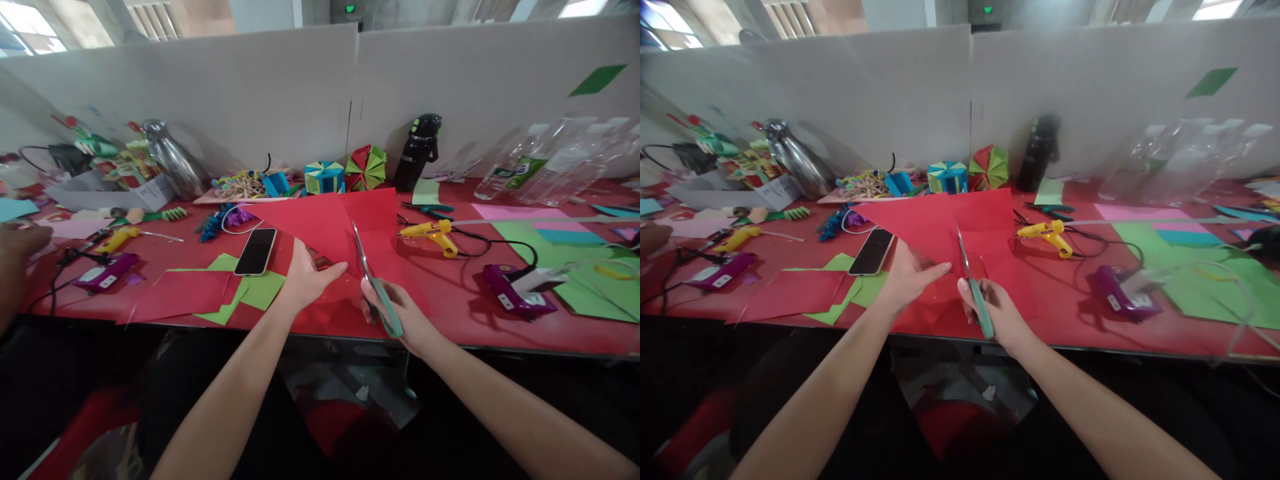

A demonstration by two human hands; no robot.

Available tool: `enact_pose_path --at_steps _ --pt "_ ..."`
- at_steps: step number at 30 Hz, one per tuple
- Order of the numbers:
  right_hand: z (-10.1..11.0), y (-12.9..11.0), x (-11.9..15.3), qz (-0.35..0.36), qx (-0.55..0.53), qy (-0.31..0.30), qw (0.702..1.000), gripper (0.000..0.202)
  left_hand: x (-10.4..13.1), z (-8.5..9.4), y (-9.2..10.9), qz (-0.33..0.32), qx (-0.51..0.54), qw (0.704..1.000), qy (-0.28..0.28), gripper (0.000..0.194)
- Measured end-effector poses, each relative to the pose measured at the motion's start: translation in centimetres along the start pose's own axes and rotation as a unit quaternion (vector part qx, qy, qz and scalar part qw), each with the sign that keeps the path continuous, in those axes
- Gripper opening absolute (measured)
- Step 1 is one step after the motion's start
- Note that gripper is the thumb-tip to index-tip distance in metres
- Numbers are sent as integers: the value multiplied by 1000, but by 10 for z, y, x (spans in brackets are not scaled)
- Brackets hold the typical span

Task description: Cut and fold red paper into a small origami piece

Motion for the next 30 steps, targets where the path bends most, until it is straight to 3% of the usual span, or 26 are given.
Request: enact_pose_path --at_steps 14,17,21,23,26,30 --pt "4 5 -2 -9 5 16 1000 47 3 -5 -8 29 6 999 -24 70" --pt "5 5 -2 -13 3 23 1000 47 5 -4 -8 34 27 999 8 68" --pt "1 1 -2 -8 -14 20 1000 48 7 5 -22 97 94 986 101 46" --pt "0 0 -2 -9 -19 18 1000 50 7 9 -23 90 103 981 138 40" --pt "0 1 -2 -16 -19 18 1000 51 5 8 -16 48 102 985 128 33" --pt "1 2 -2 -12 -17 20 1000 51 5 4 -13 39 101 989 101 28"
Point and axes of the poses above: each hand's wrist, its own x-axis away from the middle knuckle, its own z-axis out of the back of the hand, y = z × x, the point moved 9 cm from there along -x, towards the middle knuckle, and after that the axes turned 13 degrees about x, right-handed, at the moved point
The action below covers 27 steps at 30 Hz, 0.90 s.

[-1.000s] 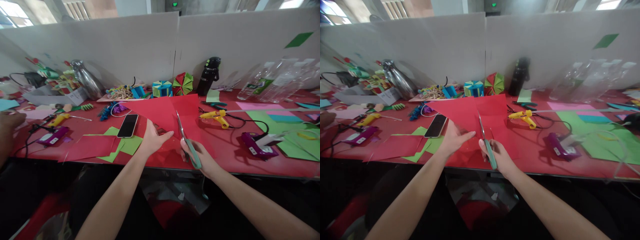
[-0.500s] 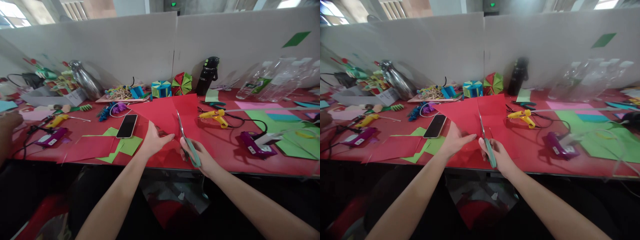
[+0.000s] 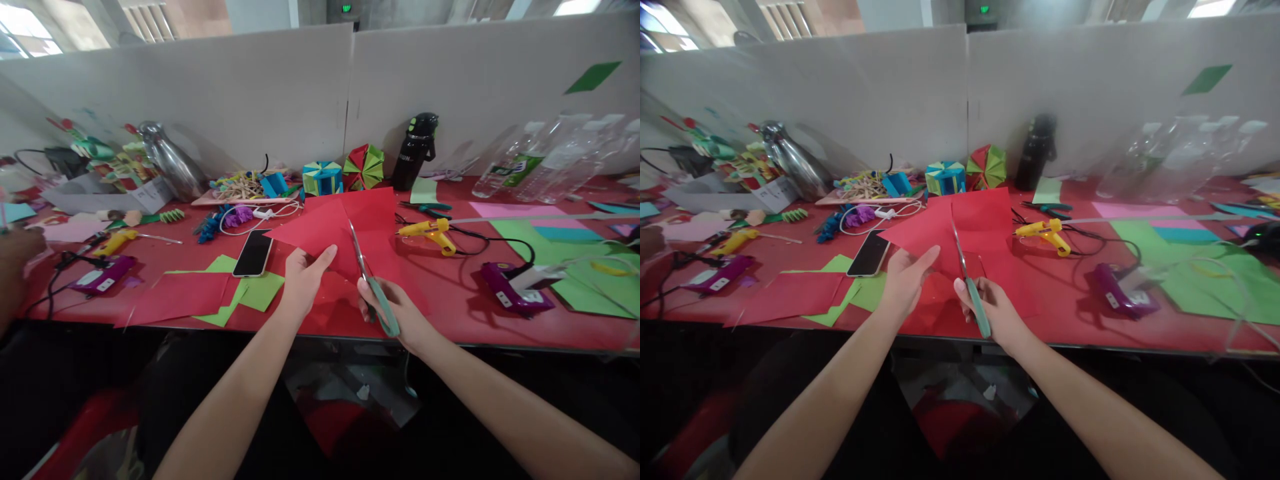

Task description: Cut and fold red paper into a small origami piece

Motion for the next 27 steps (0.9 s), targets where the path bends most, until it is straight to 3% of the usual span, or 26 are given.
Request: enact_pose_path --at_steps 17,21,27 --pt "-3 4 1 -5 -18 3 1000 49 0 7 4 -33 -50 998 26 29" --pt "-4 4 0 -5 -8 1 1000 49 0 9 2 -4 -20 999 31 31" --pt "-6 6 1 -7 -10 -1 1000 49 -4 8 2 93 33 995 16 31"
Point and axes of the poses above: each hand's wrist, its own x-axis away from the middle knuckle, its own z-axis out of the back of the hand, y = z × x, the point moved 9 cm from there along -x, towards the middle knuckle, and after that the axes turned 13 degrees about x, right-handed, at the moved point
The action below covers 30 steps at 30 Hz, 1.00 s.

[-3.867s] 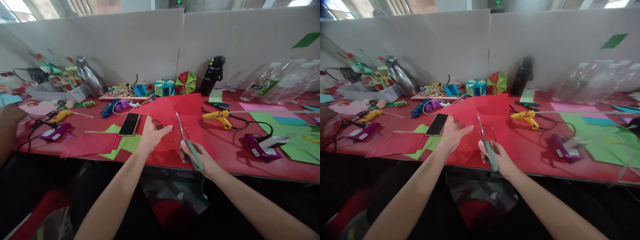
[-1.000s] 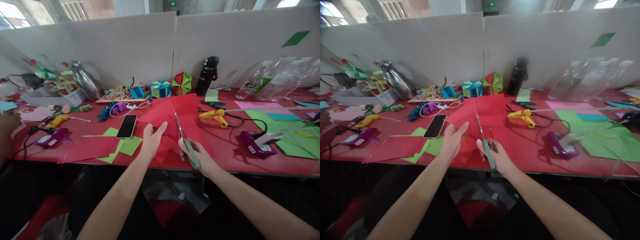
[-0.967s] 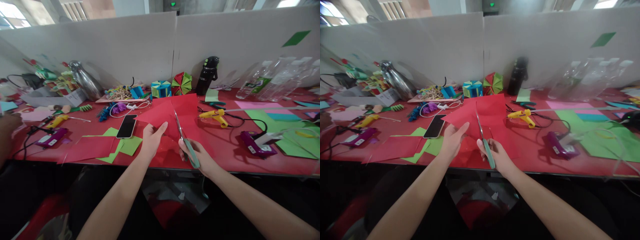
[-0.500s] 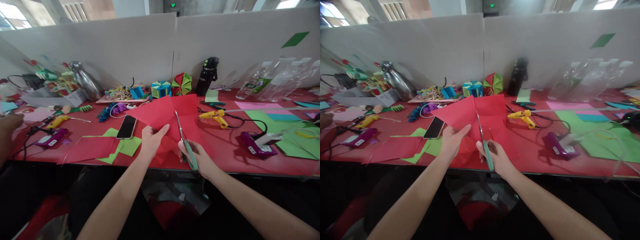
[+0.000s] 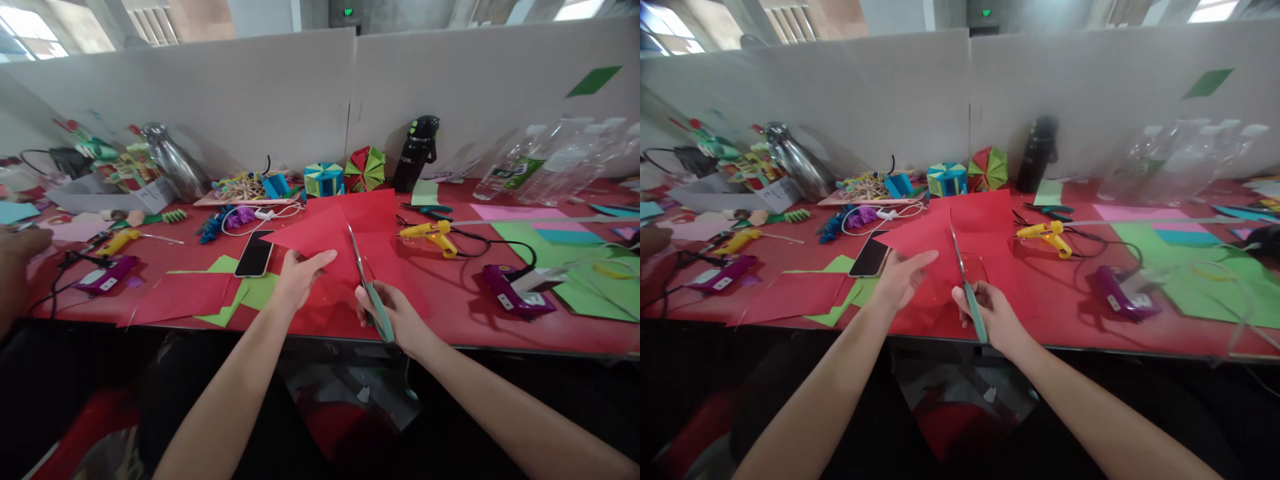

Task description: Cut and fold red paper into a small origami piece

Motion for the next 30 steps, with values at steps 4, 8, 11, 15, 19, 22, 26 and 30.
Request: enact_pose_path --at_steps 4,8,11,15,19,22,26,30 --pt "-1 -2 1 1 -4 -5 1000 49 -1 -4 7 -12 2 999 -36 39" --pt "-1 -1 1 -1 -5 -3 1000 49 -1 -4 8 -33 -11 999 -40 47" --pt "-1 1 0 6 -5 3 1000 48 -1 -5 7 -46 -17 998 -42 46" --pt "-3 4 -1 16 -7 0 1000 45 0 -6 6 -63 -39 997 -34 34" --pt "-2 3 -1 24 -7 2 1000 45 0 -6 7 -89 -62 994 -31 29" --pt "-2 2 0 19 5 5 1000 47 0 -6 7 -94 -67 993 -29 31" --pt "-2 2 0 11 0 4 1000 48 1 -6 9 -96 -67 993 -30 41" --pt "-1 4 -1 5 -5 5 1000 49 0 -6 10 -96 -70 992 -35 47"
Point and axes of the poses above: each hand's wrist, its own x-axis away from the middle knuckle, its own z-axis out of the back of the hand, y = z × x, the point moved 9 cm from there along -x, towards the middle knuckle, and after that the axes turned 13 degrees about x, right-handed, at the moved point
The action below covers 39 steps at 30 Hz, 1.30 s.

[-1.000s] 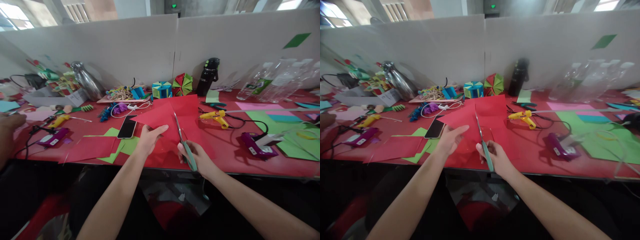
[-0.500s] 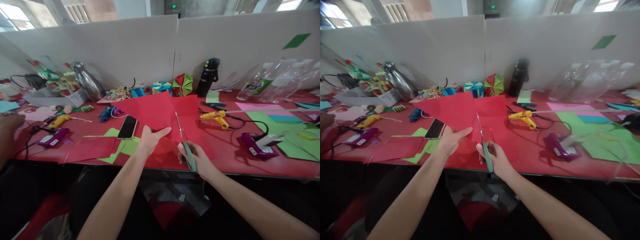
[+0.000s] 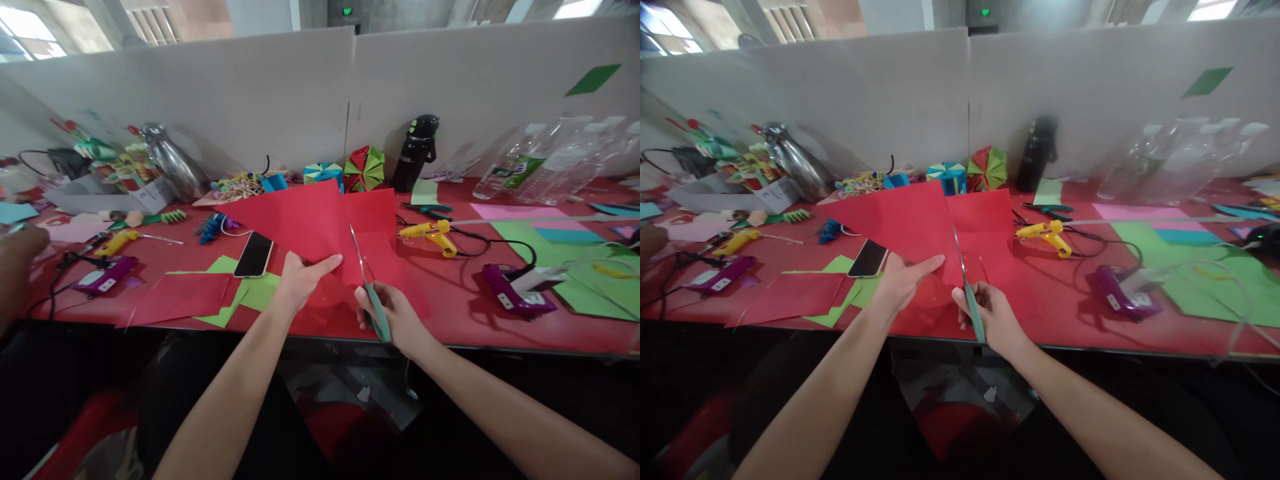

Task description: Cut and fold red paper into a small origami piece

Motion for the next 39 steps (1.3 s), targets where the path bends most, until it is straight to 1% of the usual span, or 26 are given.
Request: enact_pose_path --at_steps 4,7,10,14,19,23,29,34,36,39 --pt "1 0 0 5 4 -1 1000 48 0 2 0 8 2 1000 4 41" --pt "1 -5 1 26 20 -3 999 46 0 2 2 9 2 1000 7 37" --pt "-1 -10 3 46 33 -19 998 45 0 1 3 9 0 1000 4 33" --pt "1 -9 2 30 26 -16 999 46 0 3 2 7 -3 1000 7 37" --pt "2 -8 1 31 27 -14 999 47 1 0 -1 16 -18 1000 -14 32" --pt "4 -8 1 29 24 -10 999 46 2 -1 0 15 -32 999 -19 35" --pt "8 -6 -1 2 0 12 1000 44 7 -5 -8 49 -64 996 -42 30" --pt "11 -6 -1 -3 -24 43 999 43 11 -7 -13 62 -82 993 -52 36" --pt "11 -6 -2 -1 -24 45 999 44 12 -8 -15 66 -91 992 -56 41" --pt "10 -6 -2 3 -29 40 999 43 12 -10 -15 61 -98 991 -67 44"
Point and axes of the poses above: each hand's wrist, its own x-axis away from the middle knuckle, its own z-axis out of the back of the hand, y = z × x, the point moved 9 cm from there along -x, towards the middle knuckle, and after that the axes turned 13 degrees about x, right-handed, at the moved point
